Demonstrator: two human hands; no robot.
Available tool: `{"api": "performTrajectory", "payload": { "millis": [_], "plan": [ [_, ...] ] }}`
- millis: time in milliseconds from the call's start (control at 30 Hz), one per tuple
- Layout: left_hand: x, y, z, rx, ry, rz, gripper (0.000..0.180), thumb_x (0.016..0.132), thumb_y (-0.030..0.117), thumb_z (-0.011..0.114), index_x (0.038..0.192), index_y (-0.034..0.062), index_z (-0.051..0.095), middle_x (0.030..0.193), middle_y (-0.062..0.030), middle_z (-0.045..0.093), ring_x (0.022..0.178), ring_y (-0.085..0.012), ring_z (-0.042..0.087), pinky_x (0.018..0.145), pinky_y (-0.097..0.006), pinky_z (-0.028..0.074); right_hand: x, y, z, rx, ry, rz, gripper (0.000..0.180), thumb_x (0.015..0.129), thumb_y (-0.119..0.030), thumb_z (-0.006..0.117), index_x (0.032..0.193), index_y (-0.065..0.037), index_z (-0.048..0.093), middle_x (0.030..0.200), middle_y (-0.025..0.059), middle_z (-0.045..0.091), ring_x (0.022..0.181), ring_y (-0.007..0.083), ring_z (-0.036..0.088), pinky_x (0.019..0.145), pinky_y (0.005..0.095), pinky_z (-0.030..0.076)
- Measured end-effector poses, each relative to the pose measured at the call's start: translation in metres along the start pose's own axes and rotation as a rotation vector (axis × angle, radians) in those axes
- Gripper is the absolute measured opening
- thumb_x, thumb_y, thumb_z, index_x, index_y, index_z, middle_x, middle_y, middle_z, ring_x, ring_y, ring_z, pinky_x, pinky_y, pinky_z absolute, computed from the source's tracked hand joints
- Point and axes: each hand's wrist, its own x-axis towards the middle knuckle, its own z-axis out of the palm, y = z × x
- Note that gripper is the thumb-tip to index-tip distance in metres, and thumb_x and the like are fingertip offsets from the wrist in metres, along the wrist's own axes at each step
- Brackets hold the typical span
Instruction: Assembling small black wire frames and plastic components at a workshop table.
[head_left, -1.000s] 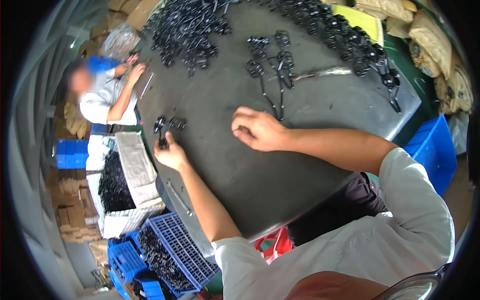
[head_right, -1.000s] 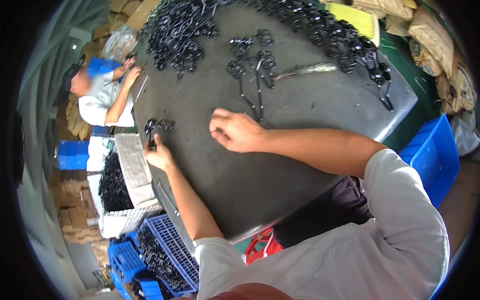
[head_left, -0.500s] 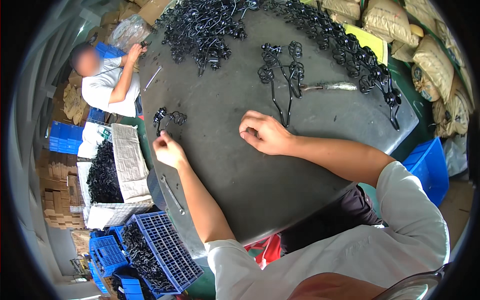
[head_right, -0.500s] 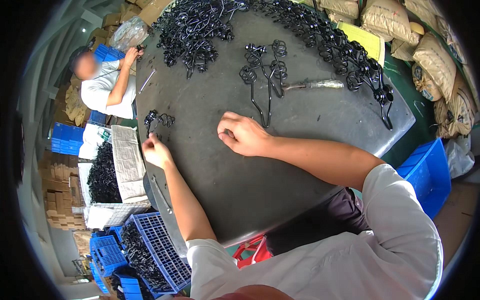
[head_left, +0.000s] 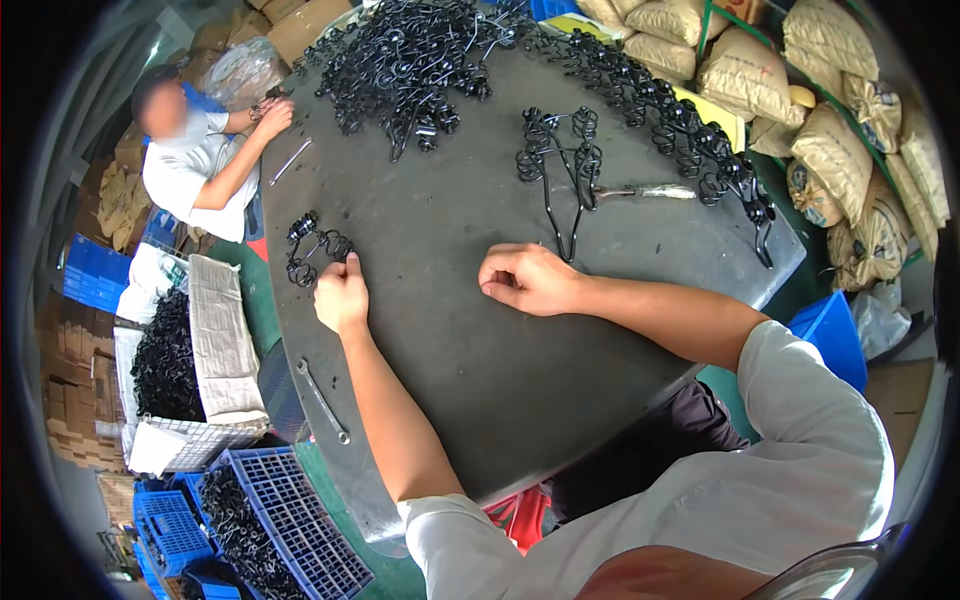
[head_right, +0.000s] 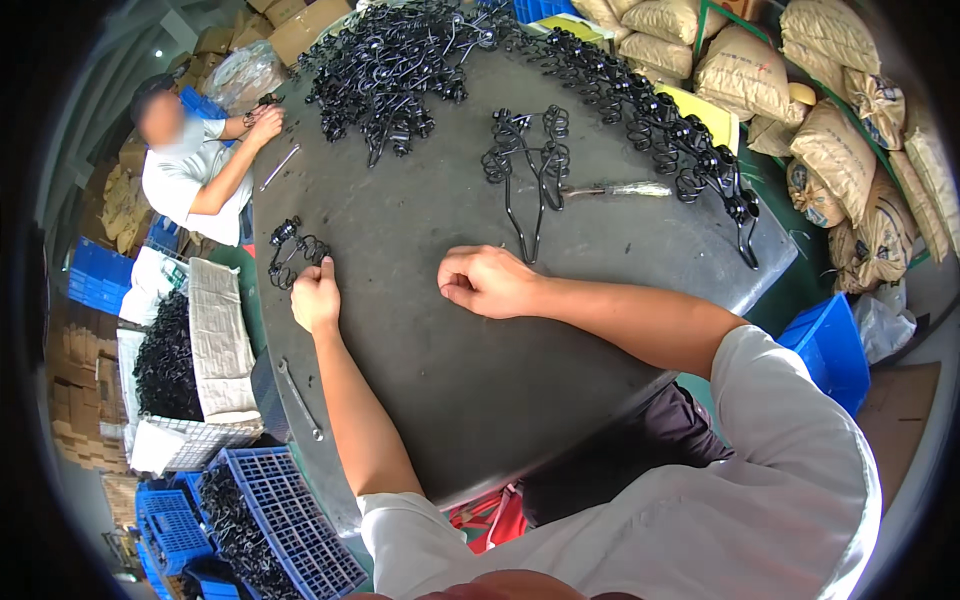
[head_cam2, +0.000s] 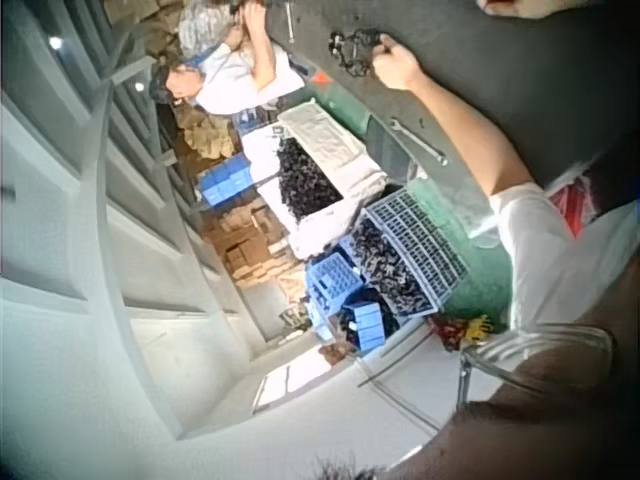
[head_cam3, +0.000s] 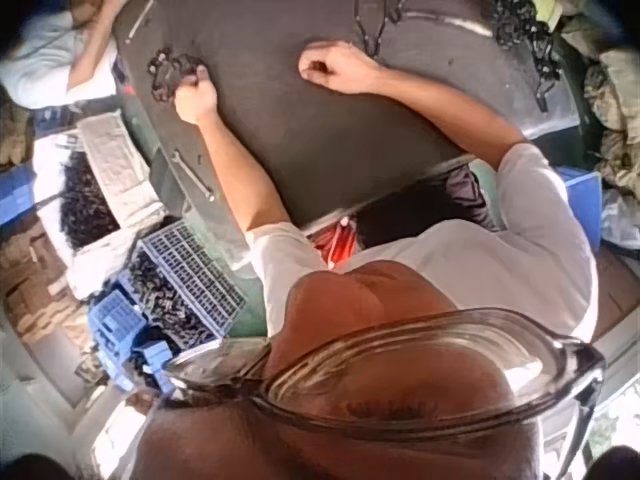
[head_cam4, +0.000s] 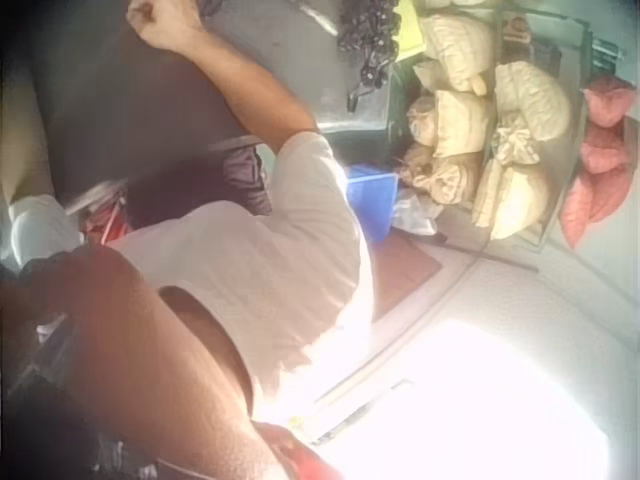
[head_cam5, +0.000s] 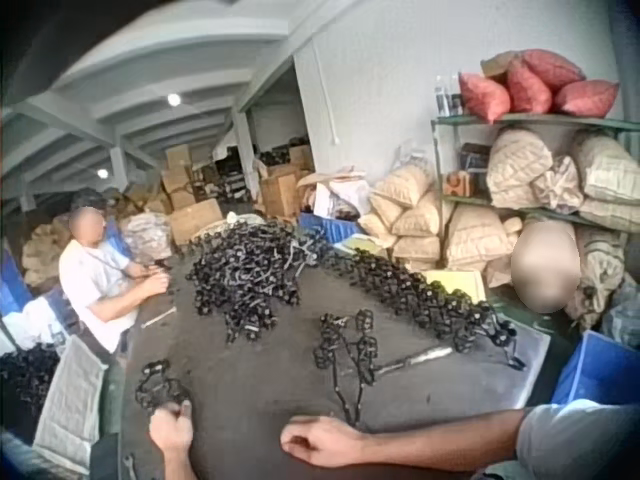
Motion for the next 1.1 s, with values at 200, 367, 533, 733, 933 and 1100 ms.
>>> {"api": "performTrajectory", "payload": {
  "millis": [200, 367, 533, 733, 933, 1100],
  "plan": [
    [0.005, 0.003, -0.003, 0.043, -0.017, 0.043, 0.038, 0.087, 0.048, 0.066, 0.085, 0.0113, 0.076, 0.083, -0.0152, 0.073, 0.084, -0.0348, 0.070, 0.075, -0.046, 0.053, 0.009, 0.001, -0.004, 0.000, -0.065, -0.022, 0.007, 0.086, -0.010, 0.066, 0.086, -0.005, 0.062, 0.085, 0.0089, 0.063, 0.077, 0.0247, 0.065, 0.068, 0.0387, 0.051],
    [0.002, 0.005, -0.005, 0.003, -0.028, 0.019, 0.038, 0.088, 0.047, 0.066, 0.083, 0.0101, 0.075, 0.080, -0.0146, 0.072, 0.081, -0.0341, 0.069, 0.075, -0.045, 0.052, 0.024, -0.018, -0.061, -0.440, 0.232, -0.181, 0.023, 0.074, -0.002, 0.061, 0.096, -0.001, 0.066, 0.096, 0.0155, 0.066, 0.093, 0.0328, 0.065, 0.081, 0.0411, 0.053],
    [-0.002, 0.010, -0.009, -0.007, -0.035, 0.004, 0.038, 0.088, 0.046, 0.065, 0.084, 0.0099, 0.075, 0.082, -0.0136, 0.073, 0.083, -0.0337, 0.069, 0.077, -0.044, 0.051, -0.006, -0.014, -0.127, -1.108, 0.126, 0.252, 0.040, 0.069, 0.002, 0.072, 0.106, -0.014, 0.072, 0.116, 0.0074, 0.060, 0.114, 0.0296, 0.055, 0.095, 0.0411, 0.046],
    [0.001, 0.002, -0.006, -0.018, -0.054, 0.005, 0.038, 0.089, 0.046, 0.065, 0.084, 0.0100, 0.075, 0.082, -0.0136, 0.073, 0.083, -0.0335, 0.069, 0.076, -0.044, 0.051, -0.006, 0.021, -0.135, -0.712, 0.074, 0.148, 0.023, 0.079, -0.010, 0.075, 0.100, -0.007, 0.069, 0.094, 0.0116, 0.065, 0.087, 0.0326, 0.065, 0.077, 0.0390, 0.053],
    [0.004, -0.002, -0.003, -0.038, -0.046, 0.020, 0.040, 0.089, 0.049, 0.064, 0.087, 0.0107, 0.076, 0.083, -0.0139, 0.073, 0.083, -0.0338, 0.069, 0.077, -0.043, 0.051, -0.006, 0.018, -0.152, -0.536, 0.537, 0.081, 0.018, 0.094, -0.019, 0.064, 0.093, -0.002, 0.068, 0.082, 0.0146, 0.068, 0.073, 0.0319, 0.065, 0.069, 0.0390, 0.051],
    [0.005, 0.002, -0.002, -0.018, -0.036, 0.028, 0.041, 0.088, 0.051, 0.065, 0.088, 0.0108, 0.076, 0.084, -0.0135, 0.073, 0.083, -0.0335, 0.069, 0.077, -0.043, 0.051, -0.005, 0.033, -0.153, -0.216, 0.801, 0.267, 0.029, 0.100, -0.027, 0.061, 0.087, -0.003, 0.069, 0.064, 0.0051, 0.060, 0.057, 0.0100, 0.051, 0.056, 0.0307, 0.043]
  ]
}}
